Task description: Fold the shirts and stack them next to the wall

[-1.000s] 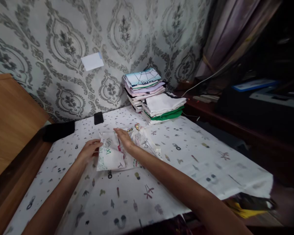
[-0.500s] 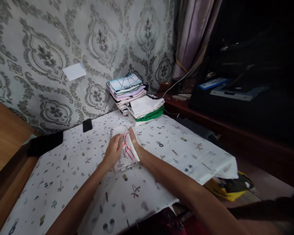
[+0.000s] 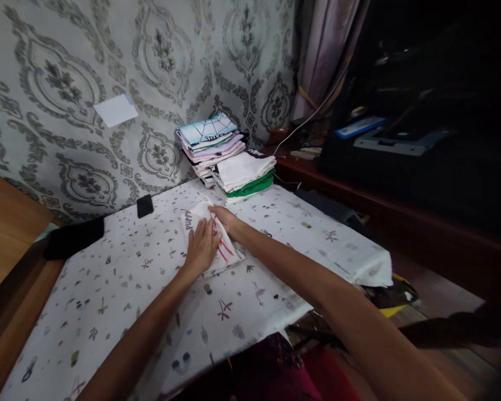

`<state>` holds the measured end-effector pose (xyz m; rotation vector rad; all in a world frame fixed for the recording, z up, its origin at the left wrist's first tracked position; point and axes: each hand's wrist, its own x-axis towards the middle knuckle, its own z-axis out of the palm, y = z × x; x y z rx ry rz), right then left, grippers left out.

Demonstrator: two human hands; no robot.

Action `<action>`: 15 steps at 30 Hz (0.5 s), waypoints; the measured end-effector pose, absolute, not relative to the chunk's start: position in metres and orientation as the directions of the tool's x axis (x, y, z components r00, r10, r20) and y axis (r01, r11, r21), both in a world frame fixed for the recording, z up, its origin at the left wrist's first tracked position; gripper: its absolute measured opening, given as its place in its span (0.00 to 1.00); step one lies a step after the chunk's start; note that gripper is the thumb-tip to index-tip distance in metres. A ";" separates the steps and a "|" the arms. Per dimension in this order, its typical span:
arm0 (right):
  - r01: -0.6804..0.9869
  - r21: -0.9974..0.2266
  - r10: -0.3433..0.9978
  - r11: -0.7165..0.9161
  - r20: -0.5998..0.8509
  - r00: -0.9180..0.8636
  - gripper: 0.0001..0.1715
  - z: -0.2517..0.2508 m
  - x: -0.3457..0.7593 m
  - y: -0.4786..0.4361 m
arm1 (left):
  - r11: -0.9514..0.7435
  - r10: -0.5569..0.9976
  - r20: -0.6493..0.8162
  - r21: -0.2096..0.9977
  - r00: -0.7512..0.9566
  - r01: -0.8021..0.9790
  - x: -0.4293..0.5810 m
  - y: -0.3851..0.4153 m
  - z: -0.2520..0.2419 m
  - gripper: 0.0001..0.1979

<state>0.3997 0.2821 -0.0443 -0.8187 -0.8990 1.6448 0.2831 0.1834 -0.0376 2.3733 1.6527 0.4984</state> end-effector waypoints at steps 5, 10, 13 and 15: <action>-0.394 -0.910 0.983 -0.130 -0.068 -0.169 0.13 -0.053 0.407 0.293 | -0.358 0.933 0.162 0.305 0.323 0.882 0.287 0.180 -0.040 0.31; -0.268 -0.963 0.990 -0.041 -0.003 -0.142 0.14 -0.054 0.409 0.299 | -0.339 0.940 0.136 0.265 0.313 0.903 0.295 0.176 -0.037 0.31; -0.157 -0.987 0.992 0.014 0.034 -0.122 0.17 -0.054 0.409 0.304 | -0.352 0.935 0.138 0.273 0.326 0.895 0.298 0.174 -0.037 0.32; -0.073 -0.996 0.993 0.053 0.060 -0.100 0.20 -0.053 0.409 0.306 | -0.377 0.926 0.144 0.275 0.349 0.885 0.300 0.173 -0.038 0.32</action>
